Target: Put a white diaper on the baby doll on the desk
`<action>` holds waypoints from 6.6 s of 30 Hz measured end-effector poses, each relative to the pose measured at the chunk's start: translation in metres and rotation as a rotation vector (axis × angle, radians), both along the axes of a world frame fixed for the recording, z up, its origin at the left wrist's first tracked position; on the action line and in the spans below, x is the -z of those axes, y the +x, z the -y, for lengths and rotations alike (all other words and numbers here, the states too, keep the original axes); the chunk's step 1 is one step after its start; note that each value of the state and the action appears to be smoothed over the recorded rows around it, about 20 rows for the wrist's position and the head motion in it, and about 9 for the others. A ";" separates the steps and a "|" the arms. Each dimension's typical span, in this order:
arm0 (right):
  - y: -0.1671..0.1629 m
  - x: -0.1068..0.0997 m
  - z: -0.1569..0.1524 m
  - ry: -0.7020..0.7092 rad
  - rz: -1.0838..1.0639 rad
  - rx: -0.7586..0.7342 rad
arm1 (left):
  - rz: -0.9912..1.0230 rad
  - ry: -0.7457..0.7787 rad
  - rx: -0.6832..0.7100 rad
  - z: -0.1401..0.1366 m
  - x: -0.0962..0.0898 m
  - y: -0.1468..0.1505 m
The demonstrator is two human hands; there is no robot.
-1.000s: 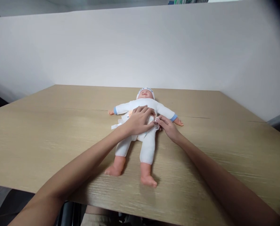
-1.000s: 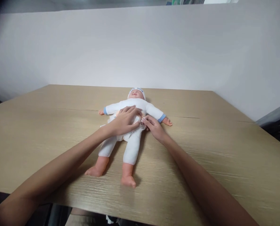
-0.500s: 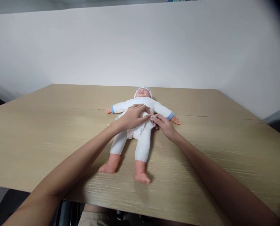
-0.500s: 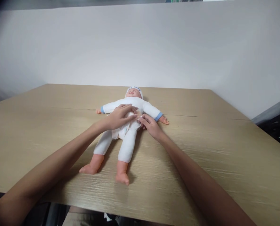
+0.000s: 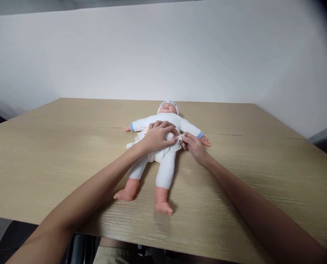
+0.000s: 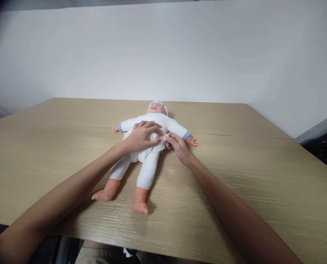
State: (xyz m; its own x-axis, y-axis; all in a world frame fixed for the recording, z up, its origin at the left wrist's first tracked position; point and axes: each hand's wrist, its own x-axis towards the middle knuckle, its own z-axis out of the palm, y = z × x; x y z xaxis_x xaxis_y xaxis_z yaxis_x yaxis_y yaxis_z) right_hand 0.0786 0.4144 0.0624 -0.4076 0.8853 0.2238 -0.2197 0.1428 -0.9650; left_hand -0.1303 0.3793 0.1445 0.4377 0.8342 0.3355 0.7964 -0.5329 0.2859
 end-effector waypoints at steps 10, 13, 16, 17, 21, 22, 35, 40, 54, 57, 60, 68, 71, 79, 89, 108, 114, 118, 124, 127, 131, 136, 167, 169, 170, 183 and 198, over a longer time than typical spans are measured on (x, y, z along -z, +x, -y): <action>-0.014 -0.006 -0.002 0.005 0.000 0.037 | 0.001 0.017 -0.016 -0.003 0.003 0.001; -0.015 -0.004 -0.003 0.016 0.041 0.026 | -0.029 -0.032 0.036 -0.005 0.001 -0.003; -0.014 -0.003 -0.004 0.033 0.069 0.007 | -0.025 -0.082 0.085 -0.006 -0.003 -0.007; -0.014 -0.003 -0.003 0.040 0.076 0.006 | -0.014 -0.103 0.092 -0.006 -0.004 -0.008; -0.014 -0.006 -0.002 0.064 0.092 0.015 | 0.026 -0.187 0.100 -0.009 -0.009 -0.011; -0.014 -0.006 -0.002 0.066 0.093 0.018 | 0.036 -0.212 0.104 -0.010 -0.010 -0.011; -0.016 -0.007 -0.002 0.083 0.116 0.047 | 0.134 -0.313 0.126 -0.016 -0.011 -0.017; -0.023 -0.012 0.002 0.089 0.131 0.103 | 0.108 -0.292 0.119 -0.016 -0.009 -0.015; -0.021 -0.006 0.005 0.037 0.093 0.141 | 0.219 -0.292 0.141 -0.017 -0.007 -0.022; -0.016 -0.005 0.003 -0.015 0.042 0.103 | 0.327 -0.248 0.210 -0.018 -0.003 -0.026; -0.014 -0.005 0.002 -0.060 -0.015 0.086 | 0.543 -0.174 0.302 -0.014 0.004 -0.034; -0.013 -0.004 0.003 -0.087 -0.008 0.081 | 0.524 0.056 -0.010 0.013 0.059 -0.111; -0.012 -0.004 0.004 -0.084 0.010 0.086 | 0.274 -0.025 -0.136 0.015 0.071 -0.142; -0.012 0.001 0.002 -0.086 0.033 0.096 | 0.099 -0.079 -0.325 0.012 0.075 -0.145; -0.009 0.000 0.003 -0.094 0.049 0.093 | 0.209 -0.188 -0.319 0.015 0.067 -0.141; -0.011 -0.002 0.005 -0.116 0.051 0.122 | 1.076 -0.407 -0.111 0.005 0.065 -0.137; -0.011 -0.001 0.003 -0.114 0.064 0.132 | 1.178 -0.414 -0.113 0.005 0.069 -0.132; -0.011 0.001 0.005 -0.022 0.113 0.183 | 1.158 -0.395 -0.120 0.005 0.068 -0.131; -0.013 -0.025 0.016 0.453 0.417 0.673 | 1.036 -0.321 -0.091 0.001 0.071 -0.131; -0.026 -0.049 0.007 0.646 0.556 0.667 | 0.974 -0.294 -0.081 0.001 0.070 -0.129; -0.059 -0.080 -0.021 0.667 0.775 0.356 | 0.950 -0.289 -0.083 0.002 0.068 -0.129; -0.100 -0.122 -0.044 0.417 1.124 0.127 | 0.954 -0.275 -0.062 0.001 0.069 -0.131; -0.101 -0.095 -0.004 0.963 0.899 -0.136 | 1.267 -0.291 0.037 0.003 0.069 -0.121; -0.102 -0.091 -0.002 0.961 0.924 -0.087 | 1.268 -0.301 0.058 0.003 0.070 -0.121; -0.103 -0.089 -0.001 0.957 0.940 -0.071 | 1.268 -0.309 0.066 0.004 0.070 -0.120; -0.102 -0.075 -0.004 0.859 0.856 -0.020 | 1.191 -0.373 0.161 0.009 0.060 -0.095; -0.102 -0.072 -0.007 0.864 0.836 -0.011 | 1.082 -0.308 0.154 -0.015 0.042 -0.069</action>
State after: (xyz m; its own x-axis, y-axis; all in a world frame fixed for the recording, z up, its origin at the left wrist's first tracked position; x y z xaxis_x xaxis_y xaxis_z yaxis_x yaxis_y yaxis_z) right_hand -0.0236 0.4212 0.1342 -0.7166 0.5683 0.4044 0.4231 0.8151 -0.3958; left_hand -0.1992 0.3940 0.1022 0.1476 0.9090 0.3897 -0.0160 -0.3918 0.9199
